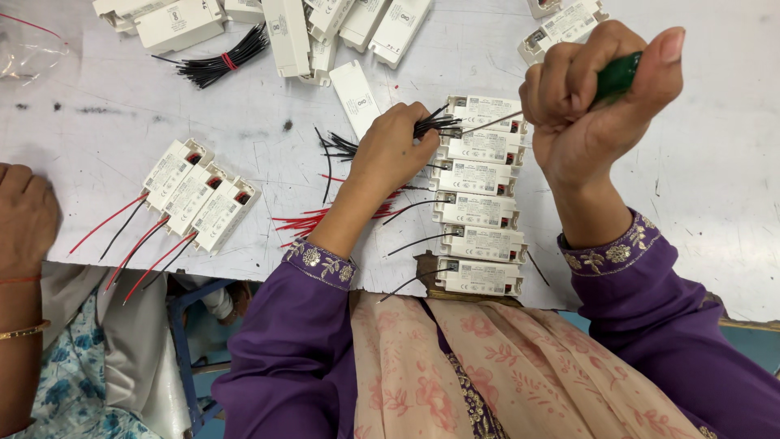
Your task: The person assembles electrical components by inserting colored wires into terminal blocks on led drivers and securing them with a screwdriver. The person handles multiple drivers, wires, and bundles them during the process.
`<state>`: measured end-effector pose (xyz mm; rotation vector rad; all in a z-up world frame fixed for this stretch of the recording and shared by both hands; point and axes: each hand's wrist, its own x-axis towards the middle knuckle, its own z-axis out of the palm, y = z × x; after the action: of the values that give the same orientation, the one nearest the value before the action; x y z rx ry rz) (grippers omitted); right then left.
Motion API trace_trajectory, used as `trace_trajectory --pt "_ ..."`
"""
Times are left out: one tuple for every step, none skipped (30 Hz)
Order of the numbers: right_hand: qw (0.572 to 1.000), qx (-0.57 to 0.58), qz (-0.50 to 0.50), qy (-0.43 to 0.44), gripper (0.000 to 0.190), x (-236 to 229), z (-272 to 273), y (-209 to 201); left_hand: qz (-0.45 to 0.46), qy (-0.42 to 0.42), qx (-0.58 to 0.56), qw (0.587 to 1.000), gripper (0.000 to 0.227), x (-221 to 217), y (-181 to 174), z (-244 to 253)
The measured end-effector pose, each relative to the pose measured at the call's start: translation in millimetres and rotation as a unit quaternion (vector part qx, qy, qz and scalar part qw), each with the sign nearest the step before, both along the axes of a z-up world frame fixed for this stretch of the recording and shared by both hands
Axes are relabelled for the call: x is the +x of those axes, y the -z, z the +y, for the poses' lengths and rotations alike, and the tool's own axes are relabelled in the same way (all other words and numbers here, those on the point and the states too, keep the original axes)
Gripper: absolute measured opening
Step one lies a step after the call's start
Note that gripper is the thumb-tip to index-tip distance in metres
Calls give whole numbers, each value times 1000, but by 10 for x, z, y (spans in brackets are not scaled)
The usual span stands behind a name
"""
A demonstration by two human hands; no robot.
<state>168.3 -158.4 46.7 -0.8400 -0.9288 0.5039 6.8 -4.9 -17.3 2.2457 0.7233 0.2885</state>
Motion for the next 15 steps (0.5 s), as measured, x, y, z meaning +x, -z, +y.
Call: trace_trajectory --pt "1000 0 -5 2 69 4 -2 -3 0 -3 4 1000 26 1 0 -3" --pt "1000 0 -5 3 69 5 -9 -6 1 -4 8 1000 26 1 0 -5" --pt "1000 0 -6 4 69 7 -15 -8 1 -5 12 1000 26 1 0 -4" --pt "1000 0 -3 3 69 9 -30 -11 2 -6 16 1000 26 1 0 -3" --pt "1000 -1 2 1 69 11 -31 -8 4 -3 16 1000 26 0 1 -2" --pt "1000 -2 6 0 69 14 -34 -6 6 -1 17 1000 26 -3 2 0" --pt "1000 -2 13 -4 69 10 -21 2 8 2 17 1000 26 -5 3 2" --pt "1000 -4 13 -4 69 10 -22 1 5 3 19 1000 26 -4 4 3" --pt "1000 -6 13 -4 69 8 -17 0 2 3 20 1000 26 -5 5 7" --pt "1000 -9 6 1 69 8 -29 -9 -1 4 21 1000 26 -6 8 10" --pt "1000 -10 2 3 69 6 -32 -12 -1 5 20 1000 26 -10 13 8" --pt "1000 -12 -3 5 69 5 -35 -14 -2 5 20 1000 26 -16 19 4" --pt "1000 -11 -7 4 69 5 -34 -16 -2 6 19 1000 26 -16 25 4" --pt "1000 -11 -6 3 69 1 -31 -15 1 7 23 1000 26 -9 32 5" --pt "1000 -11 -5 2 69 -1 -30 -12 4 8 27 1000 26 -4 44 2"
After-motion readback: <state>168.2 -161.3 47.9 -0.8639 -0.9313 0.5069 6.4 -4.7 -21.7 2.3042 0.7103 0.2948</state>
